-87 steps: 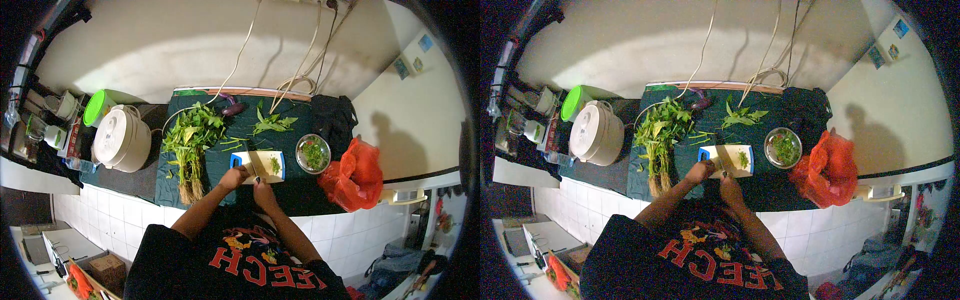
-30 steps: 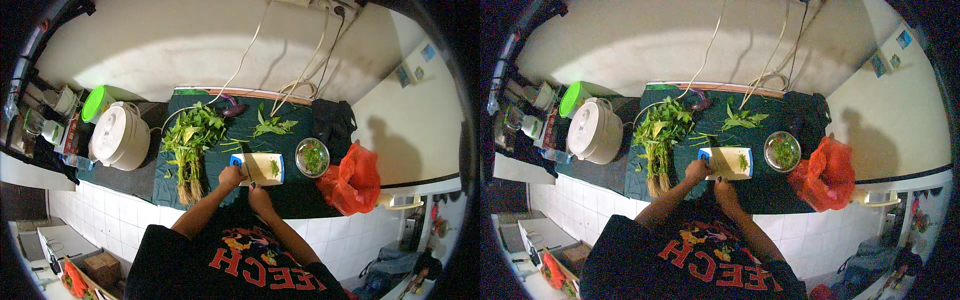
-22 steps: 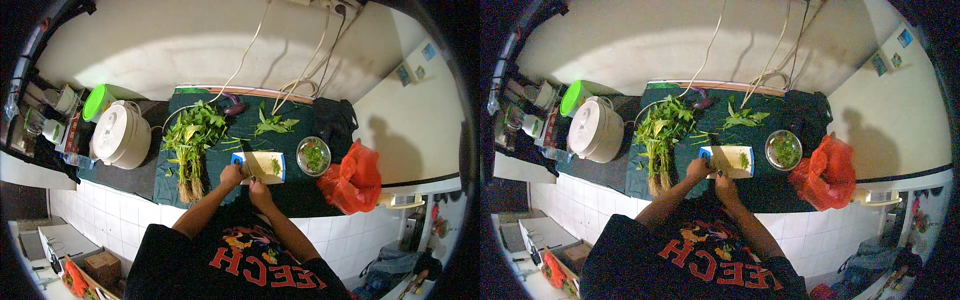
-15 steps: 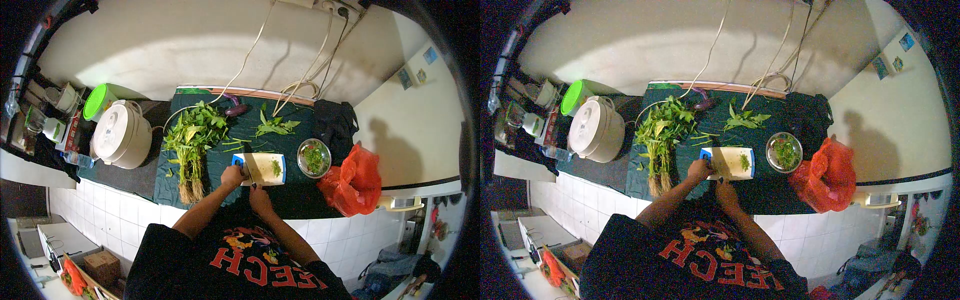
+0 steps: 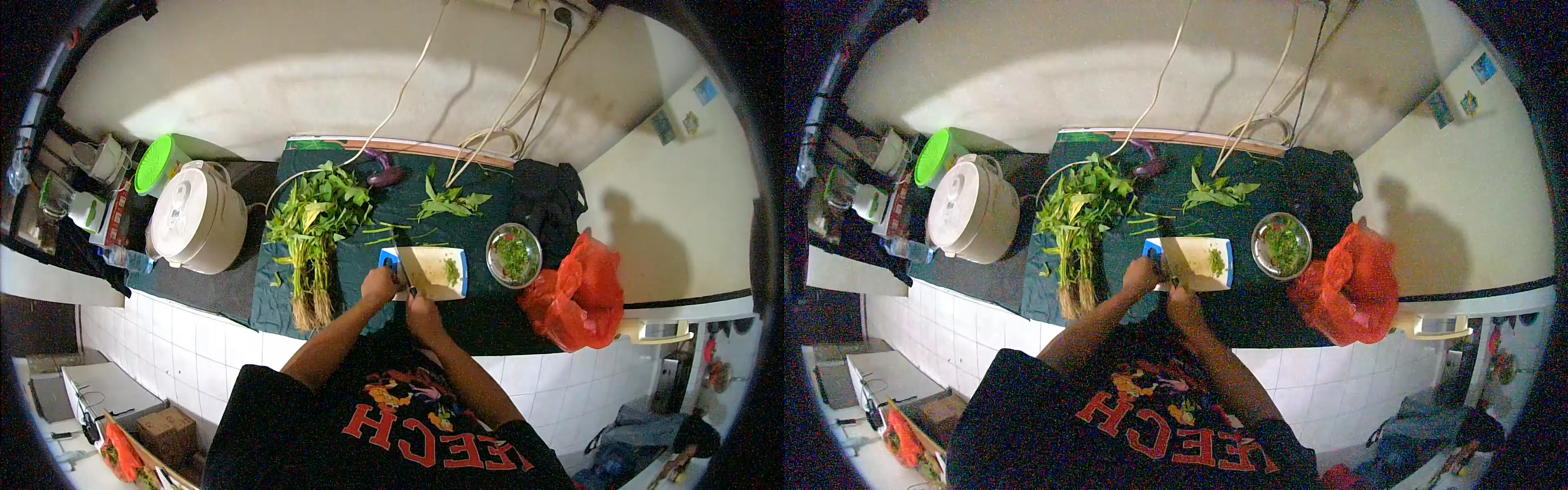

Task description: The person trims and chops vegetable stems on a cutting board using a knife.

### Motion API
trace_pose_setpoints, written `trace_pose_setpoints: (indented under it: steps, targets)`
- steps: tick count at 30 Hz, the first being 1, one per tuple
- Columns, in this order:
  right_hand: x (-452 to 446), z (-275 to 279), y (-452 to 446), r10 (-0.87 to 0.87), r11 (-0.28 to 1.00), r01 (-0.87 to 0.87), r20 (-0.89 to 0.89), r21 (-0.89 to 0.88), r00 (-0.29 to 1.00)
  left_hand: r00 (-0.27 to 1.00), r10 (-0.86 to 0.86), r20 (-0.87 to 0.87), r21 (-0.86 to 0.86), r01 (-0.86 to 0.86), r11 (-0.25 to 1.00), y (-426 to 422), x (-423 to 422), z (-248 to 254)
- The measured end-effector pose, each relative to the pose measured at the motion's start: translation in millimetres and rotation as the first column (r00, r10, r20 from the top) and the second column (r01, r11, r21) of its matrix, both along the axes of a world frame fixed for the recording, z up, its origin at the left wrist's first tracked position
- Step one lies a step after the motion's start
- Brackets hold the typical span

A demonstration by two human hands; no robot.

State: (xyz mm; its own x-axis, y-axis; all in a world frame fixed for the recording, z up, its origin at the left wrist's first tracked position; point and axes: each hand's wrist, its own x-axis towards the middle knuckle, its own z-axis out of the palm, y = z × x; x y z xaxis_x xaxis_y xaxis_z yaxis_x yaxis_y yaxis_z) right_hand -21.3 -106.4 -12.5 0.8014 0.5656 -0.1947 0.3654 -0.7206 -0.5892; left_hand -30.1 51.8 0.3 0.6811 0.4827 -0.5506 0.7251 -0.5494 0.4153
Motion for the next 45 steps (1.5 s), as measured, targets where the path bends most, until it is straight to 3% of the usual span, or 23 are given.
trace_pose_setpoints:
  steps: [4, 6, 7, 13, 15, 16, 18, 20, 23, 27, 29, 31, 32, 34, 36, 38, 41, 43, 45]
  targets:
    - [-1, 6, 5, 0.005, 1.0, -0.005, 0.019, -0.023, 1.0, 0.999, -0.036, 0.03, -0.034, 0.037, 0.999, 5, 3, -4]
    - [-7, 7, 5, -0.141, 0.986, 0.126, -0.148, -0.108, 0.979, 0.998, -0.05, 0.028, -0.034, 0.051, 0.998, 3, 3, -8]
    - [-8, 6, 4, -0.143, 0.986, 0.128, -0.148, -0.11, 0.979, 0.999, -0.044, 0.028, -0.033, 0.045, 0.998, 3, 3, -6]
    - [3, 14, 2, -0.113, 0.993, 0.108, -0.157, -0.041, 0.981, 0.994, -0.107, 0.031, 0.005, 0.107, 0.994, -1, 0, 9]
    - [5, 4, -10, -0.032, 0.994, 0.042, -0.088, 0.105, 0.996, 0.991, -0.116, 0.065, 0.032, 0.114, 0.993, -8, -2, 19]
    - [7, 19, -11, -0.035, 0.993, 0.044, -0.081, 0.106, 0.996, 0.976, -0.181, 0.121, 0.133, 0.165, 0.977, -13, -2, 14]
    - [3, 47, -20, -0.116, 0.989, 0.094, -0.214, -0.112, 0.97, 0.953, -0.253, 0.168, 0.229, 0.212, 0.95, -22, -3, -1]
    - [7, 49, -28, -0.154, 0.98, 0.124, -0.19, -0.158, 0.97, 0.757, -0.549, 0.354, 0.458, 0.371, 0.808, -27, 3, -23]
    - [13, 51, -42, -0.217, 0.965, 0.193, -0.127, -0.177, 0.968, 0.735, -0.612, 0.291, 0.436, 0.468, 0.769, -36, 13, -4]
    - [6, 46, -64, -0.235, 0.967, 0.231, -0.029, -0.108, 0.972, 0.751, -0.503, 0.427, 0.353, 0.374, 0.858, -21, 16, -7]
    - [-1, 50, -71, -0.217, 0.969, 0.202, -0.094, -0.141, 0.972, 0.661, -0.304, 0.686, 0.14, 0.29, 0.947, 0, 17, -26]
    - [-11, 67, -77, -0.197, 0.97, 0.17, -0.154, -0.173, 0.968, 0.725, -0.208, 0.657, 0.077, 0.21, 0.975, 12, 19, -23]
    - [-17, 79, -82, -0.039, 0.986, 0.023, -0.09, -0.168, 0.995, 0.777, -0.107, 0.62, 0.018, 0.123, 0.992, 17, 20, -21]
    - [-25, 74, -90, 0.118, 0.977, -0.119, -0.02, -0.175, 0.993, 0.747, -0.103, 0.657, 0.035, 0.106, 0.994, 25, 26, -17]
    - [-26, 43, -99, -0.018, 0.959, -0.042, -0.211, -0.279, 0.977, 0.786, -0.131, 0.604, 0.081, 0.103, 0.991, 29, 39, -3]
    - [-28, 31, -107, -0.026, 0.965, -0.017, -0.157, -0.262, 0.987, 0.768, -0.066, 0.637, 0.043, 0.05, 0.998, 27, 58, -14]
    - [-24, 53, -114, 0.013, 0.971, -0.031, -0.08, -0.236, 0.997, 0.783, -0.327, 0.529, 0.159, 0.287, 0.945, 17, 82, 5]
    - [-22, 60, -117, 0.054, 0.971, -0.065, -0.052, -0.229, 0.997, 0.774, -0.403, 0.488, 0.194, 0.354, 0.915, 4, 101, -4]
    - [-25, 60, -122, -0.172, 0.956, 0.141, -0.105, -0.257, 0.979, 0.729, -0.563, 0.39, 0.293, 0.481, 0.826, -8, 119, -15]
